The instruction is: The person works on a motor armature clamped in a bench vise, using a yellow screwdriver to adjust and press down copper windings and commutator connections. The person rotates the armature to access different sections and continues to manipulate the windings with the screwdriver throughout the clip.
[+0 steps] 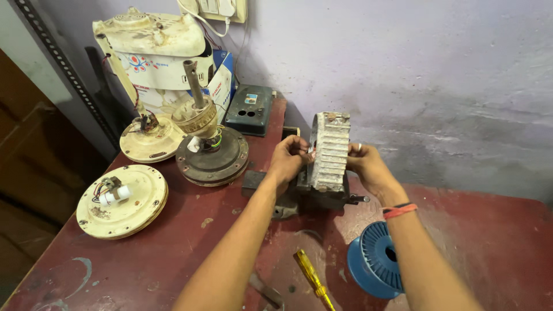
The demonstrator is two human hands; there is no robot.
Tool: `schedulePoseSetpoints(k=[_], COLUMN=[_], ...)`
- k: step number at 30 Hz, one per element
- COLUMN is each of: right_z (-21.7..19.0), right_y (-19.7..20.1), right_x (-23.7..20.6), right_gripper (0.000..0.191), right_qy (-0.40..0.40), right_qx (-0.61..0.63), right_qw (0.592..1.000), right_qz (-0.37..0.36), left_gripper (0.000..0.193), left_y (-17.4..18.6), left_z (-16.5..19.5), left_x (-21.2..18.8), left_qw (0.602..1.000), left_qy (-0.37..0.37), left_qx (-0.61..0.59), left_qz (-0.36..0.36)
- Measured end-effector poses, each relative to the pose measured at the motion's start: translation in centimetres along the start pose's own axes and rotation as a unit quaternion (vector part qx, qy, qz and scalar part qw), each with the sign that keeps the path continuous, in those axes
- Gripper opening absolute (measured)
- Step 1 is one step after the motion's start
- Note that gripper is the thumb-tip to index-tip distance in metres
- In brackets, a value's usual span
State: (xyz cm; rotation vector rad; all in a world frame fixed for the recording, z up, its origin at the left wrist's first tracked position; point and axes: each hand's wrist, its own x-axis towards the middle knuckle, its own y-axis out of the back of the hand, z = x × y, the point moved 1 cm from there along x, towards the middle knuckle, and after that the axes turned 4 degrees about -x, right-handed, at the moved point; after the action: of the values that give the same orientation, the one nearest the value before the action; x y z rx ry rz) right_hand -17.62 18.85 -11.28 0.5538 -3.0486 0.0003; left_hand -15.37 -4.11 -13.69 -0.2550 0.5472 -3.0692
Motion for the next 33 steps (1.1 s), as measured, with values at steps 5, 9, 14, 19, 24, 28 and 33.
schedulePoseSetpoints(k=[5, 9, 14, 19, 24, 28, 33], right_z=[0.9, 0.7, 1.0, 1.1, -1.0, -4.3, -5.4], right_y=[-0.7, -1.6, -2.4, -2.3, -2.4, -1.4, -0.5], right_x=[-0.6, -0.3, 0.1, 0.1, -0.6, -1.6, -3.3], right_gripper=[0.004, 0.007, 0.008, 0.011, 0.011, 0.031, 0.058], right_qy=[0.061, 0.118, 0.145, 0.143, 0.127, 0.115, 0.094], right_qx=[0.044, 0.006, 0.032, -0.001, -0.078, -0.155, -0.274], right_qw=[0.996, 0.991, 0.987, 0.985, 0.983, 0.978, 0.953], right_qz=[0.051, 0.064, 0.06, 0.093, 0.108, 0.084, 0.087], left_gripper=[0.02, 0.023, 0.023, 0.026, 0.022, 0.048, 0.077], left_y=[0.7, 0.3, -0.2, 0.0, -0.1, -1.2, -4.1], left_z=[0.0, 1.6, 2.7, 2.3, 3.2, 6.7, 9.8], left_x=[-1.2, -2.3, -2.8, -3.0, -3.6, -5.8, -13.1], left_qw=[0.996, 0.993, 0.992, 0.975, 0.978, 0.962, 0.809], left_qy=[-0.074, -0.091, -0.113, -0.181, -0.136, -0.231, -0.439], left_qx=[0.045, 0.071, 0.06, 0.127, 0.155, 0.081, 0.363], left_qz=[-0.008, 0.01, 0.011, 0.016, 0.033, 0.122, 0.146])
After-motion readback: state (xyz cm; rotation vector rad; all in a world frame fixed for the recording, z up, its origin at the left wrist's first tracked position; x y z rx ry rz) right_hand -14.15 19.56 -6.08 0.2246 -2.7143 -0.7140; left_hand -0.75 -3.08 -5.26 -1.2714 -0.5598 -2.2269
